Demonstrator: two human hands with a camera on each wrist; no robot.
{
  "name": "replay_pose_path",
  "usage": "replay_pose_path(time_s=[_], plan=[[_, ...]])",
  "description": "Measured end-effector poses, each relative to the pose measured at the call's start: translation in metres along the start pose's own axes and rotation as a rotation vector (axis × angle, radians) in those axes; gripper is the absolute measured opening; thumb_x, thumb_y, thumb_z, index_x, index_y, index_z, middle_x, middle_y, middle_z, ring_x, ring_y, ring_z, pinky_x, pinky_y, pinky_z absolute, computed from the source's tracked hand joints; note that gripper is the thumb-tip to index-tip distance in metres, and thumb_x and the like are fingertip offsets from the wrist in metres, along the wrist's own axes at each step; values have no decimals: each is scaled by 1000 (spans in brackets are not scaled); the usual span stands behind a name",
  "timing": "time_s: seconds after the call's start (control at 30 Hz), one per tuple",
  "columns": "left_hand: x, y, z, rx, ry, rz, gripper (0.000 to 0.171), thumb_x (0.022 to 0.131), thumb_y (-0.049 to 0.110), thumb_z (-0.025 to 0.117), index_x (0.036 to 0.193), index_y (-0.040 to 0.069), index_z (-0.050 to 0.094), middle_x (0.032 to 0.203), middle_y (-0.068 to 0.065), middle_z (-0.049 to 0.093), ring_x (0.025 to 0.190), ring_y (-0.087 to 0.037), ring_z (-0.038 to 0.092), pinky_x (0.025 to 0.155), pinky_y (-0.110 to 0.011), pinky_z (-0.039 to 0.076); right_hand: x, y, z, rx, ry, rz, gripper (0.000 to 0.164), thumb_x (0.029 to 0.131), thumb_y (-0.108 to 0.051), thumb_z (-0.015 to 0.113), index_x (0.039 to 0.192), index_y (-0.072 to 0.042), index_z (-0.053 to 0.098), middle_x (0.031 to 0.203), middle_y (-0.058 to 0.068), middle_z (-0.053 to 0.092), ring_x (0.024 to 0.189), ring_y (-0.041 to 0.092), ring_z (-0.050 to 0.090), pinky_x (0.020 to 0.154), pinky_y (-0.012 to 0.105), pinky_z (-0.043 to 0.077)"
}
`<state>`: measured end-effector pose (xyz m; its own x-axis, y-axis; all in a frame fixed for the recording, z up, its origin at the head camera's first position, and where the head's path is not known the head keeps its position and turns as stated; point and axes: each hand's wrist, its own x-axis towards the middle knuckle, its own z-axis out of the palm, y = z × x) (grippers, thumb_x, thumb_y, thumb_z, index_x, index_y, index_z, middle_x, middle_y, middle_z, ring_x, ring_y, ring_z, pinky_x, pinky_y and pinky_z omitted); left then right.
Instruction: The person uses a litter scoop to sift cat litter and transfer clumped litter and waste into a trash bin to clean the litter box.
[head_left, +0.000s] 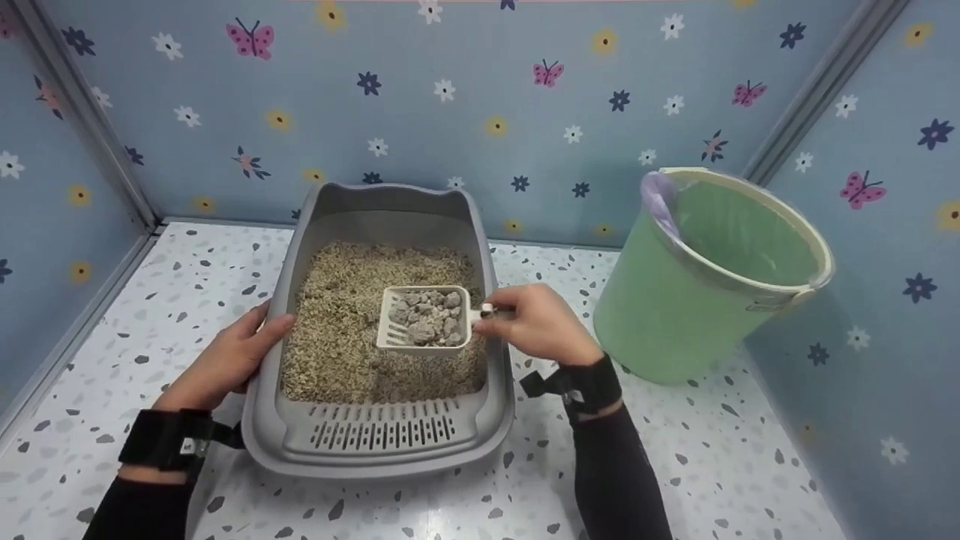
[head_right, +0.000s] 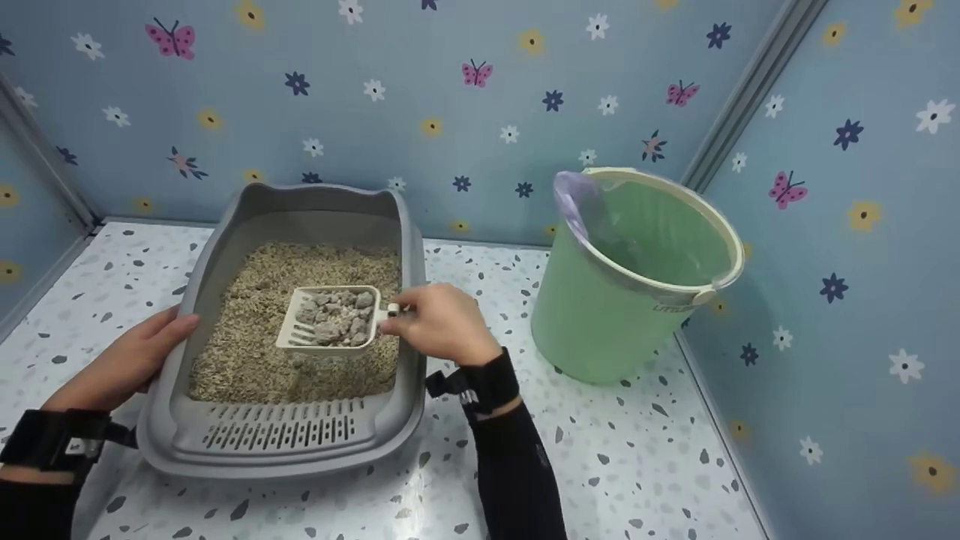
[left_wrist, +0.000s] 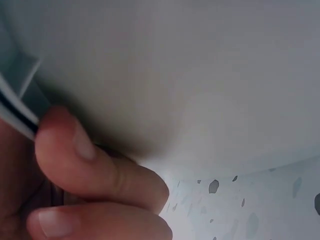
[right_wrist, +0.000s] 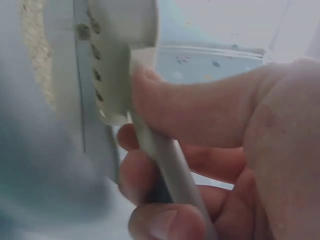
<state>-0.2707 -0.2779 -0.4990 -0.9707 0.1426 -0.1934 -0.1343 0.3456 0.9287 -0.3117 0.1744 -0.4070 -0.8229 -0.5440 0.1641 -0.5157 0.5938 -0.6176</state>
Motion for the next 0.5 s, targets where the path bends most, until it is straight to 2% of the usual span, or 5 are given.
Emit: replay_pose_path(time_s=[0.07, 0.23, 0.4, 0.5], plan=[[0, 1, 1, 5, 1, 1, 88, 116, 60, 49, 182, 20, 5, 123, -27, 66, 84, -26, 76, 64, -43, 67, -3, 1, -3, 7, 17, 21, 18, 98, -24, 88, 85, -17, 77, 69, -7, 57, 58, 11, 46, 56, 30, 44], [1, 4, 2, 9, 5, 7, 88, 116, 61, 48, 182, 21, 5, 124, -28, 64, 83, -25, 75, 63, -43, 66, -2, -1, -4, -1, -38, 12, 19, 101, -32, 85, 89, -19, 78, 71, -9, 59, 59, 9, 49, 57, 30, 48], [3, 5, 4, -6, -6, 22, 85, 117, 58, 48, 182, 21, 7, 127, -30, 66, 88, -27, 77, 66, -46, 68, -6, 2, -7, 9, 11, 25, 15, 97, -24, 88, 86, -19, 79, 69, -8, 60, 58, 11, 49, 58, 32, 46], [3, 5, 4, -7, 4, 23, 85, 117, 58, 49, 182, 21, 8, 127, -30, 66, 88, -28, 77, 67, -47, 68, -5, 3, -5, 17, -25, 16, 14, 100, -30, 86, 93, -18, 82, 72, -8, 63, 59, 10, 51, 57, 31, 49]])
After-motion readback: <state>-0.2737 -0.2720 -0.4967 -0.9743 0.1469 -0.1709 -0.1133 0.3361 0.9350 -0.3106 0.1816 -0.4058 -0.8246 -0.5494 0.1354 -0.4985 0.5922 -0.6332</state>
